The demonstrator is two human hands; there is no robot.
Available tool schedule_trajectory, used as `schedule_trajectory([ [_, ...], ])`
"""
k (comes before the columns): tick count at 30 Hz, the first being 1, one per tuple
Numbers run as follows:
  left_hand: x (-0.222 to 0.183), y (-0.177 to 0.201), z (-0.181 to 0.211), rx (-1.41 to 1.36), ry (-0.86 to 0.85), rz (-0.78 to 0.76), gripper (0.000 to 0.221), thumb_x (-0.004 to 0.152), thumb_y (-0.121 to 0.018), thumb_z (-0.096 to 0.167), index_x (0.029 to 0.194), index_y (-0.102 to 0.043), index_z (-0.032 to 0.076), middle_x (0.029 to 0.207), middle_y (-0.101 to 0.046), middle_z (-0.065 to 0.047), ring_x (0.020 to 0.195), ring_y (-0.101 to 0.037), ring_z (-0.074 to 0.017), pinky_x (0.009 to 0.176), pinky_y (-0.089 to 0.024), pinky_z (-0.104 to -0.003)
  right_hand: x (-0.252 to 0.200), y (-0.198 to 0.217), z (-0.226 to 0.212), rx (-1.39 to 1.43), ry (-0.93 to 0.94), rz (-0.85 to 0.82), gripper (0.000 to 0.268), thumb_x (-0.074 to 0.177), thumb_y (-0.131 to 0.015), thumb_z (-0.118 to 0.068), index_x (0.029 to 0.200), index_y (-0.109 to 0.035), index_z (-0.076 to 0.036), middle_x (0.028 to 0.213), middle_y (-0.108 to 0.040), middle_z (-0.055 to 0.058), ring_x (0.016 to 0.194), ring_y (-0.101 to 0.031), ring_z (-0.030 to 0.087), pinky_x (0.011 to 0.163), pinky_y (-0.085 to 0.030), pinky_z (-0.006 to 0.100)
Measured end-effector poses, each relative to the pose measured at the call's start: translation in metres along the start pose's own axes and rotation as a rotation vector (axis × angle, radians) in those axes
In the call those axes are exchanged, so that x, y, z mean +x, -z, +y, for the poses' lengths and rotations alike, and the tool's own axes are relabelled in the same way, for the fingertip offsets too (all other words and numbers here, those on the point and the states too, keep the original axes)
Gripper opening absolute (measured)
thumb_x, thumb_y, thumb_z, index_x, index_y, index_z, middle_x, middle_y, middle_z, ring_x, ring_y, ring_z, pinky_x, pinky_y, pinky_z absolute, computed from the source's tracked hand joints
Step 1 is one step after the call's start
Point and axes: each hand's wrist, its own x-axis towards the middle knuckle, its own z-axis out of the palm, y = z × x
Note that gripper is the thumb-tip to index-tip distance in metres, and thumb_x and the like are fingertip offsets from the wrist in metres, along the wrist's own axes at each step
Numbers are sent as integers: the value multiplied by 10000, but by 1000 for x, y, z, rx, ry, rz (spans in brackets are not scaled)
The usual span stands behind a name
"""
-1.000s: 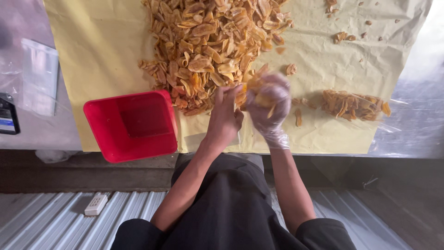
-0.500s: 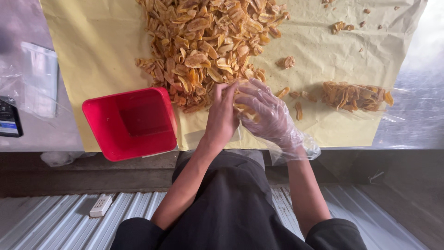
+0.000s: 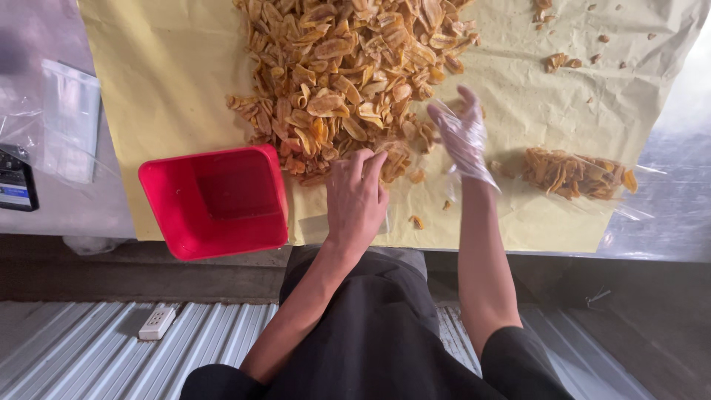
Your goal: The person scoops dried fruit slices from a large pile on a yellow sheet into a red container on a digital scale. They then transfer the weighed fruit into clear plastic bags, seal them, and place the finished packages on the table. The process is repeated multiple times.
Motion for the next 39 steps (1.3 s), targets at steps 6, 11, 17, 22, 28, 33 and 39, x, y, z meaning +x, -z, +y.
schedule_trajectory([
  [6,4,-1,-8,-95,105,-45,585,794,-743,70,1364,-614,100,1300,-543,-74,1179,-561,-327,976,-490,-485,50,-96,-23,360,14,-252,881,856,-780,-118,1570,-266,-68,1160,-665,273,766,-684,261,560,-578,284],
  [11,11,-2,-8,-140,131,-82,575,807,-746,72,1364,-606,82,1298,-533,-98,1163,-562,-336,985,-488,-469,43,-95,-25,176,75,-227,727,849,-717,93,1419,-290,-54,1037,-675,144,586,-644,127,395,-523,222],
  [17,9,-7,-11,-227,126,-99,620,803,-750,55,1393,-560,50,1326,-503,-135,1177,-555,-363,1001,-490,-460,-7,-34,-26,682,228,-137,306,961,-685,101,1122,-517,-98,983,-676,131,629,-733,224,417,-587,315],
  [22,13,-5,-8,-307,80,-122,765,721,-809,33,1421,-501,42,1346,-454,-164,1239,-510,-393,1043,-473,-472,-92,-10,-68,662,546,32,331,964,-703,86,1184,-527,-89,1057,-672,148,674,-709,209,495,-570,320],
  [28,14,-8,-5,-345,47,-120,886,659,-902,98,1439,-481,81,1385,-423,-172,1232,-462,-409,1042,-457,-515,-134,-34,-78,164,1023,190,364,869,-798,77,1072,-554,-99,1063,-640,107,1090,-667,259,812,-619,358],
  [33,10,-20,-18,-358,-69,2,1022,619,-1015,223,1441,-434,46,1369,-418,-182,1297,-475,-396,1095,-414,-560,-140,-24,-70,-60,948,-14,345,856,-859,15,1102,-633,-72,1133,-712,111,1154,-711,240,931,-624,369],
  [39,0,-28,-6,-339,-25,-41,953,616,-903,-35,1448,-443,38,1391,-416,-194,1206,-561,-385,1028,-510,-500,-158,8,-105,-351,916,-230,389,820,-782,-26,1197,-685,-11,1282,-698,167,1241,-656,307,1040,-569,420],
])
